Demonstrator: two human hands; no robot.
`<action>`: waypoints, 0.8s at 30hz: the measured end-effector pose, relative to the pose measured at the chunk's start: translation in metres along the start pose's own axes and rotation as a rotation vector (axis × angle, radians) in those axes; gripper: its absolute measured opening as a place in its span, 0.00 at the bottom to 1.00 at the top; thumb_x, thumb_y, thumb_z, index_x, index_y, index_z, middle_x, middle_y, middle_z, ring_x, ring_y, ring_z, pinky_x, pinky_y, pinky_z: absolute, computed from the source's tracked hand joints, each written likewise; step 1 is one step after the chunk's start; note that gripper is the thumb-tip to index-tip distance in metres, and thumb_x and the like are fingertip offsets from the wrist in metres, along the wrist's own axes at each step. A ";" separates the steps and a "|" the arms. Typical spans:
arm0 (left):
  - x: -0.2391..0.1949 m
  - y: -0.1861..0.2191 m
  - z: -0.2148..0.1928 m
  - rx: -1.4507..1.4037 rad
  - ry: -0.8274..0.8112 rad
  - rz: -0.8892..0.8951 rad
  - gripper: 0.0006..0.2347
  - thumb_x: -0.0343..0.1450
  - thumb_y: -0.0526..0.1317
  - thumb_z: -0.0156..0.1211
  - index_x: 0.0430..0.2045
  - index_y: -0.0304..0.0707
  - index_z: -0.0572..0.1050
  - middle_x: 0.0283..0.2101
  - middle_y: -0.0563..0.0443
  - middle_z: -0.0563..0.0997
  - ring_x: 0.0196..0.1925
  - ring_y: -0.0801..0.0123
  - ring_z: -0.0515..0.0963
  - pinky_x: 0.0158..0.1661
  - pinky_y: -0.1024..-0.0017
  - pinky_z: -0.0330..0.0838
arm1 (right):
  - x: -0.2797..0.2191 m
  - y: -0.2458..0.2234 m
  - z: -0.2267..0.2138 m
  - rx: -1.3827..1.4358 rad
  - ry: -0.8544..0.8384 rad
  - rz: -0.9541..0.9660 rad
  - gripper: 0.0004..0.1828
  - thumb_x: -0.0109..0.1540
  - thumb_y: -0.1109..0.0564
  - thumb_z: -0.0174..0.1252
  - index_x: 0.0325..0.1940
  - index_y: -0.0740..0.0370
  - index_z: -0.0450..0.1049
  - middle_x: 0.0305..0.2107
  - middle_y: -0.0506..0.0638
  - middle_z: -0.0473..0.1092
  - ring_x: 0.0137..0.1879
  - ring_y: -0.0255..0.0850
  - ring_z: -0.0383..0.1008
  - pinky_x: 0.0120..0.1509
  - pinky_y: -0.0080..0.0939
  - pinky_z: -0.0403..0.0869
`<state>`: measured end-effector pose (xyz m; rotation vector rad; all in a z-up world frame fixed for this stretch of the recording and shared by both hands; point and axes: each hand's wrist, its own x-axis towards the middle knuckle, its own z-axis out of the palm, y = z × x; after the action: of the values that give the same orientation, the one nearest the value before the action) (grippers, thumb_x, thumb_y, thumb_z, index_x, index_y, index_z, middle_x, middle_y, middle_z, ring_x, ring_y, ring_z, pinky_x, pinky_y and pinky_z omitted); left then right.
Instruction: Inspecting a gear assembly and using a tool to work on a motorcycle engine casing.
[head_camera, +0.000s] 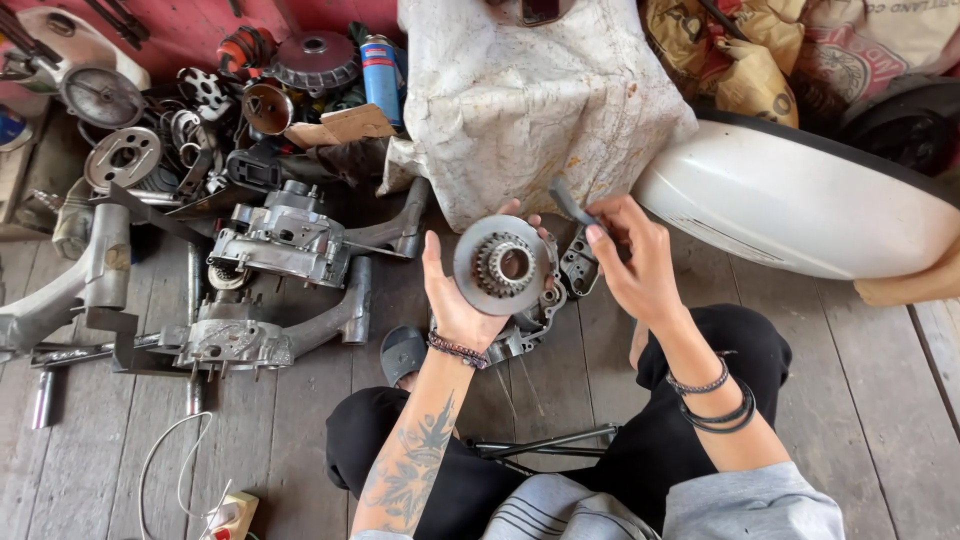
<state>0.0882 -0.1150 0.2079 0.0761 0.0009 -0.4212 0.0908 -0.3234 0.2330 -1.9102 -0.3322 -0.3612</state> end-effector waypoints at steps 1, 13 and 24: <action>0.000 0.005 0.002 -0.055 0.008 0.026 0.40 0.71 0.67 0.43 0.69 0.32 0.60 0.65 0.23 0.66 0.67 0.37 0.67 0.55 0.34 0.67 | -0.002 -0.003 0.002 0.025 -0.011 -0.034 0.09 0.67 0.62 0.53 0.50 0.64 0.74 0.19 0.50 0.70 0.18 0.36 0.72 0.29 0.36 0.74; 0.004 0.021 -0.025 0.122 -0.027 0.265 0.25 0.76 0.62 0.40 0.54 0.41 0.69 0.56 0.41 0.75 0.63 0.55 0.73 0.47 0.49 0.77 | -0.038 -0.026 0.053 -0.066 -0.274 -0.350 0.09 0.65 0.63 0.56 0.48 0.58 0.77 0.17 0.48 0.63 0.15 0.41 0.64 0.21 0.38 0.67; 0.007 0.017 -0.034 0.133 -0.074 0.284 0.22 0.78 0.59 0.39 0.52 0.41 0.67 0.53 0.41 0.72 0.63 0.53 0.73 0.48 0.52 0.80 | -0.039 -0.032 0.058 0.015 -0.273 -0.315 0.03 0.64 0.62 0.59 0.39 0.60 0.78 0.17 0.50 0.67 0.12 0.41 0.63 0.16 0.36 0.64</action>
<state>0.1021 -0.1001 0.1754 0.1896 -0.1096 -0.1393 0.0480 -0.2598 0.2247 -1.8954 -0.8205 -0.3026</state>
